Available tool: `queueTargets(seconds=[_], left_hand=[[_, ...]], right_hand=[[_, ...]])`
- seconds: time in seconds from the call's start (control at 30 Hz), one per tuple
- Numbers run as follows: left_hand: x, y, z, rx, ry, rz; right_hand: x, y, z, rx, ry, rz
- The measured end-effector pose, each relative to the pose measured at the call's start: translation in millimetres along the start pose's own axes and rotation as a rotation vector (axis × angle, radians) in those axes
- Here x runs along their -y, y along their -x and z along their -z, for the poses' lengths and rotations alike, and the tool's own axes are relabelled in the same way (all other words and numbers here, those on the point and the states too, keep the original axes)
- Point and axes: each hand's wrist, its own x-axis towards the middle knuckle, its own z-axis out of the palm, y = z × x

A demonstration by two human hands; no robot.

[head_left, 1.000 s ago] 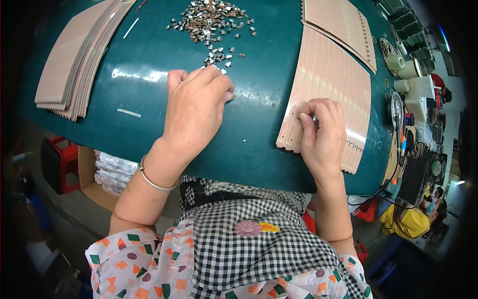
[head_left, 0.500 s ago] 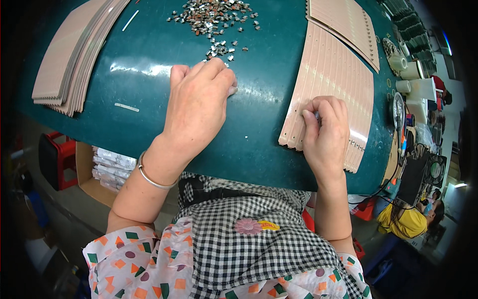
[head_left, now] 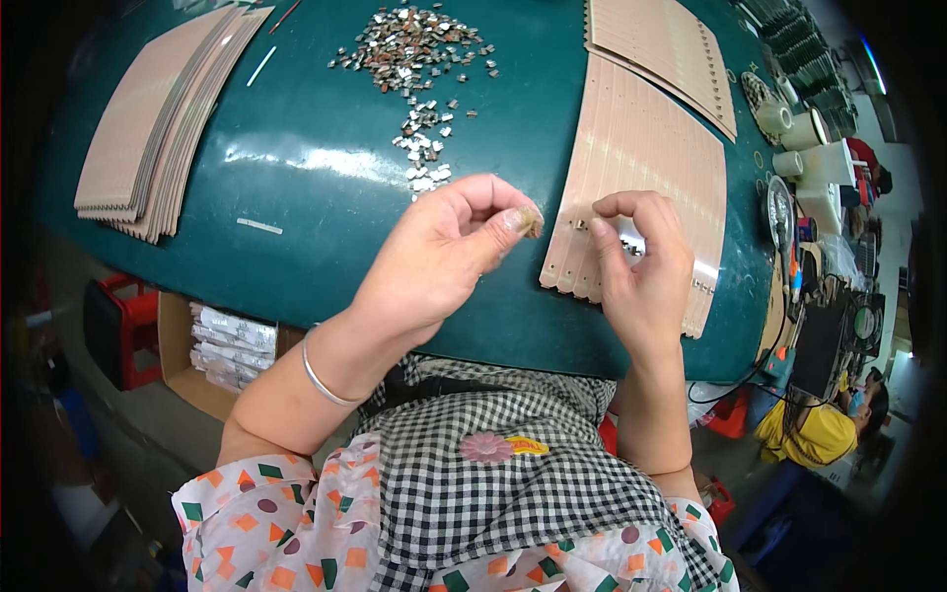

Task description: The person inserts small metal clips into holes along circuit board panels by hand. The person then places a metal weight onto an LED board, solders components using a soldering iron and wire, and inserts additional metal clips into circuit board panels.

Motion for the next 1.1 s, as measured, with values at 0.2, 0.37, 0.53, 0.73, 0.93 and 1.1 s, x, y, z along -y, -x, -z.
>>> queueTargets(seconds=[0.2, 0.37, 0.53, 0.73, 0.93, 1.1], left_hand=[[7.1, -1.4, -24.8, 0.119, 0.444, 0.324], [7.9, 3.3, -37.3, 0.124, 0.505, 0.389], [7.8, 2.3, -30.6, 0.244, 0.535, 0.415], [15.0, 4.0, -29.3, 0.337, 0.706, 0.447], [22.2, 8.4, -38.6, 0.252, 0.757, 0.433], [25.8, 7.7, -33.4, 0.053, -0.053, 0.110]], right_hand=[[17.5, 11.4, 9.5, -0.085, -0.232, 0.259], [15.6, 16.1, 11.5, -0.113, -0.181, 0.343], [8.1, 20.7, 15.0, -0.079, -0.243, 0.326], [10.7, 28.1, 18.8, -0.059, -0.477, 0.170], [12.9, 30.5, 18.3, -0.108, -0.239, 0.304], [2.6, 23.8, 7.1, -0.053, -0.335, 0.027]])
